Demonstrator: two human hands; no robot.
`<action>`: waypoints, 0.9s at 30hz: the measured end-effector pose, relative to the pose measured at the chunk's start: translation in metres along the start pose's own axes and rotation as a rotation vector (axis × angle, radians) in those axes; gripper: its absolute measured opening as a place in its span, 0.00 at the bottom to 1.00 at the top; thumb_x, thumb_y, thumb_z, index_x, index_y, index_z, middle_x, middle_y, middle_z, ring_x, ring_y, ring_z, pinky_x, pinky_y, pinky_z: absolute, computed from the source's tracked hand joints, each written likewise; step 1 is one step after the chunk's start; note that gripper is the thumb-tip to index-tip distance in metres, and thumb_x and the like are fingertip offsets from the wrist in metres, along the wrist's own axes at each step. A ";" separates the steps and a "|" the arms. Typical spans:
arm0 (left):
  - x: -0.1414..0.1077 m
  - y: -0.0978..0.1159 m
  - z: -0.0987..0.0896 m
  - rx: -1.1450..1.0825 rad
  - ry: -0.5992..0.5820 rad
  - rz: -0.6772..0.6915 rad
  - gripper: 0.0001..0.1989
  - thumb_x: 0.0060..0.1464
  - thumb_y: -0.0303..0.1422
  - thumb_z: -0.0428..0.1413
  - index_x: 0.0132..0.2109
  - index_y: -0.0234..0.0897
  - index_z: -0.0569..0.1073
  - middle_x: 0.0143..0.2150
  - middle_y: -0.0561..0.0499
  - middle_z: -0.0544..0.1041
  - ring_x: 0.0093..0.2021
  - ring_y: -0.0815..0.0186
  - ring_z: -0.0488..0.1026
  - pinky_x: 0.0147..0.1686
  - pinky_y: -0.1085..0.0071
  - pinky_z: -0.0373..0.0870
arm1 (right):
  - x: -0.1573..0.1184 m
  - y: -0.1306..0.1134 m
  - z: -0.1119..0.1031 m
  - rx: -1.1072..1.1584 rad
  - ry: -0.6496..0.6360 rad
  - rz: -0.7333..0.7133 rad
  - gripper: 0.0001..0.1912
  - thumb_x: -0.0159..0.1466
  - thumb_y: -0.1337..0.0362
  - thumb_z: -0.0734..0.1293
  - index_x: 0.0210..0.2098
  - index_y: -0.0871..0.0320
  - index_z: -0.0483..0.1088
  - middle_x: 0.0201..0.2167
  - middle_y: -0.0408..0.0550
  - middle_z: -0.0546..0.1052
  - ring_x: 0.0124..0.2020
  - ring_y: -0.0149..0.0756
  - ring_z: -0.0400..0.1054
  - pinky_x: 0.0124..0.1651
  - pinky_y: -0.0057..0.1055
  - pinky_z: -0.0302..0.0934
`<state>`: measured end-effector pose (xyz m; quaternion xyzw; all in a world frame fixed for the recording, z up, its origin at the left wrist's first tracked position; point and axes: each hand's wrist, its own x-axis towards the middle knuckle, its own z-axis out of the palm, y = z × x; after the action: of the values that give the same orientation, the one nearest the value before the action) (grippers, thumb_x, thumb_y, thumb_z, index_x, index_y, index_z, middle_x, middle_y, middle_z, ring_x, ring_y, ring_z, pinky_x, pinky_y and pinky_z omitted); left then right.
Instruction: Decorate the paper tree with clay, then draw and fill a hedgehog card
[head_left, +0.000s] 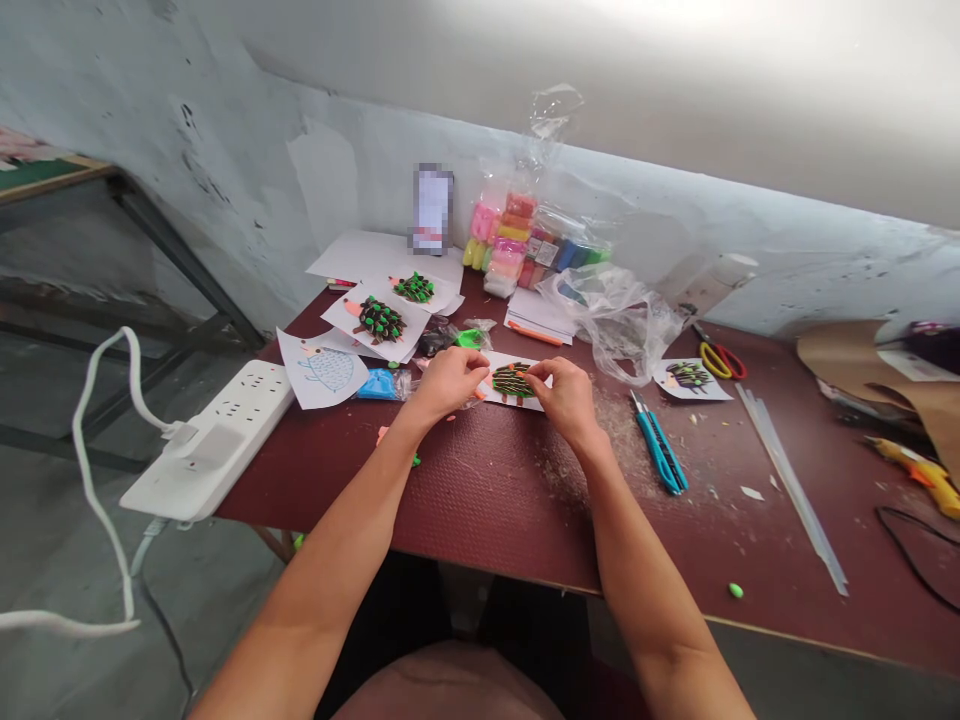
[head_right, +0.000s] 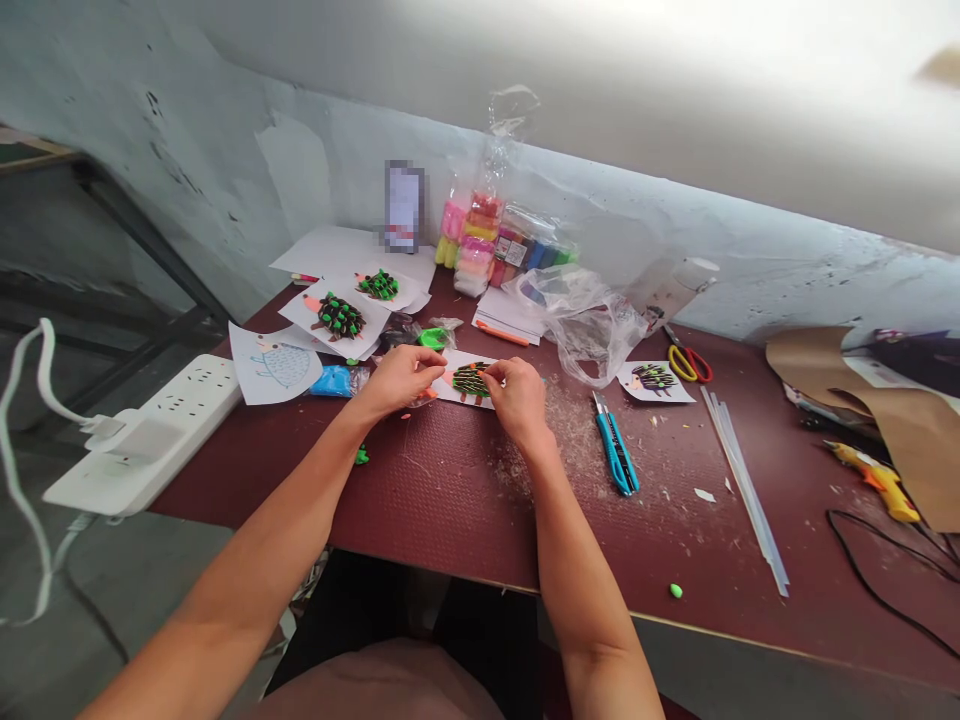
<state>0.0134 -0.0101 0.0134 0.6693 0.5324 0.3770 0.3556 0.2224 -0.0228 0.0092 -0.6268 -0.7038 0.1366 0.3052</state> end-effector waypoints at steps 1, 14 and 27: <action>-0.001 0.000 0.000 0.035 0.003 0.016 0.06 0.52 0.27 0.59 0.32 0.36 0.82 0.33 0.44 0.83 0.36 0.58 0.78 0.38 0.68 0.70 | 0.000 0.000 0.001 -0.024 -0.019 -0.006 0.04 0.62 0.66 0.71 0.30 0.54 0.79 0.32 0.47 0.79 0.36 0.39 0.70 0.41 0.34 0.59; -0.004 0.004 -0.001 0.274 -0.095 -0.012 0.11 0.60 0.28 0.56 0.44 0.33 0.83 0.38 0.41 0.84 0.39 0.56 0.81 0.43 0.67 0.72 | -0.003 -0.001 0.013 -0.071 -0.042 -0.061 0.04 0.62 0.66 0.71 0.31 0.54 0.79 0.33 0.48 0.78 0.38 0.40 0.70 0.42 0.35 0.59; -0.006 0.011 -0.001 0.307 -0.180 -0.014 0.13 0.60 0.26 0.53 0.44 0.35 0.82 0.31 0.46 0.83 0.32 0.59 0.81 0.37 0.70 0.70 | -0.002 -0.005 0.017 -0.122 -0.062 -0.072 0.06 0.64 0.67 0.70 0.34 0.55 0.81 0.34 0.50 0.76 0.39 0.42 0.69 0.43 0.35 0.59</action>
<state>0.0164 -0.0179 0.0225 0.7431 0.5542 0.2274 0.2983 0.2081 -0.0230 -0.0014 -0.6139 -0.7421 0.1016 0.2494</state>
